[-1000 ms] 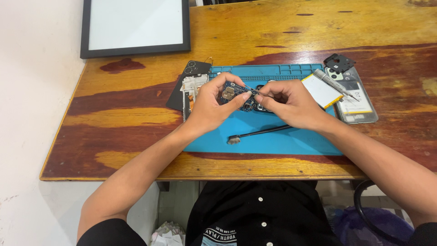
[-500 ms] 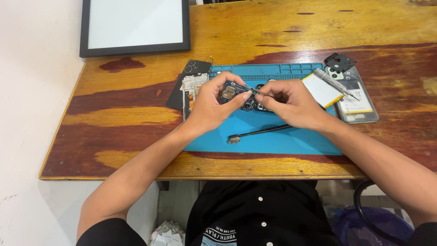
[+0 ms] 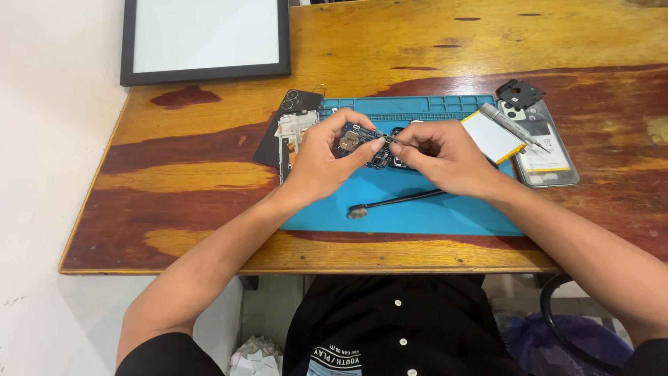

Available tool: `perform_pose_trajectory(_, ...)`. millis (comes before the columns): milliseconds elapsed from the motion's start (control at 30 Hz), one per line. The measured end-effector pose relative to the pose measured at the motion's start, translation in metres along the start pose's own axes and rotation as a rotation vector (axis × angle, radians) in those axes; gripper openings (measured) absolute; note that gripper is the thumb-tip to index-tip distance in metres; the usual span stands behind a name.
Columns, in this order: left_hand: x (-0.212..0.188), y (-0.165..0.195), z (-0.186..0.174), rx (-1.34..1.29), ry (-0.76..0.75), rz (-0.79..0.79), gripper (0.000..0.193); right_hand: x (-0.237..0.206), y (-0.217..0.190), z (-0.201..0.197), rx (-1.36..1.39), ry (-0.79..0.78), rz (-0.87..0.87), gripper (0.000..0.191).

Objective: The person disassembles a smartphone, removes the camera module, cleans the motherboard with a brush, and reassembles the device by reconnecting internal components and closing the casing.

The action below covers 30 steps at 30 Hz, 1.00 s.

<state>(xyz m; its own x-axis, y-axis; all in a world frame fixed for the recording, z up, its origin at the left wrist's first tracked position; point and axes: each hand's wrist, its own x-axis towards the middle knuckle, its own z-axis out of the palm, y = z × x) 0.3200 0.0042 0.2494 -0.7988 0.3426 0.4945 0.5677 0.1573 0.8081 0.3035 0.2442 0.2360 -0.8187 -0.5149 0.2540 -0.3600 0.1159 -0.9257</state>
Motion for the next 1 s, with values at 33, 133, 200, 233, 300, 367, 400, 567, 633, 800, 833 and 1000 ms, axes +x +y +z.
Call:
perform_pose_trajectory(33, 0.0, 0.0, 0.001, -0.016, -0.002, -0.024, 0.022, 0.0, 0.0, 0.0, -0.005, 0.004, 0.009, 0.015)
perform_pose_trajectory(133, -0.001, -0.001, 0.002, -0.039, -0.005, -0.077, 0.023, -0.001, 0.001, 0.0, -0.008, 0.01, 0.027, 0.015)
perform_pose_trajectory(200, -0.001, -0.003, 0.002, -0.02, -0.002, -0.086, 0.023, -0.001, 0.001, 0.0, 0.005, 0.009, 0.029, 0.014)
perform_pose_trajectory(233, 0.0, -0.004, 0.002, -0.03, -0.004, -0.071, 0.023, 0.0, 0.002, 0.0, -0.004, 0.009, 0.034, 0.014)
perform_pose_trajectory(300, 0.0, -0.006, 0.002, -0.048, -0.008, -0.043, 0.022, 0.002, 0.002, 0.001, -0.022, 0.01, 0.046, 0.015)
perform_pose_trajectory(367, 0.0, -0.008, 0.0, -0.048, 0.002, -0.045, 0.022, 0.003, 0.002, 0.001, -0.013, 0.005, 0.043, 0.014)
perform_pose_trajectory(400, 0.001, -0.009, -0.001, -0.047, 0.006, -0.046, 0.022, 0.005, 0.003, 0.001, -0.008, 0.003, 0.041, 0.014)
perform_pose_trajectory(567, 0.004, -0.01, -0.008, -0.148, 0.05, -0.166, 0.024, 0.008, 0.001, -0.009, -0.096, 0.075, -0.027, 0.018)
perform_pose_trajectory(633, 0.006, -0.01, -0.011, -0.143, 0.069, -0.237, 0.024, 0.012, 0.001, -0.017, -0.247, 0.125, 0.001, 0.023)
perform_pose_trajectory(800, 0.012, -0.017, -0.018, -0.199, 0.121, -0.459, 0.028, 0.021, 0.006, -0.037, -0.693, 0.116, 0.079, 0.026)
perform_pose_trajectory(833, 0.013, -0.019, -0.02, -0.178, 0.11, -0.478, 0.031, 0.022, 0.007, -0.038, -0.769, 0.094, 0.022, 0.025)
perform_pose_trajectory(1000, 0.008, -0.036, -0.025, -0.119, 0.1, -0.385, 0.049, 0.025, 0.012, -0.033, -0.974, 0.016, -0.096, 0.021)
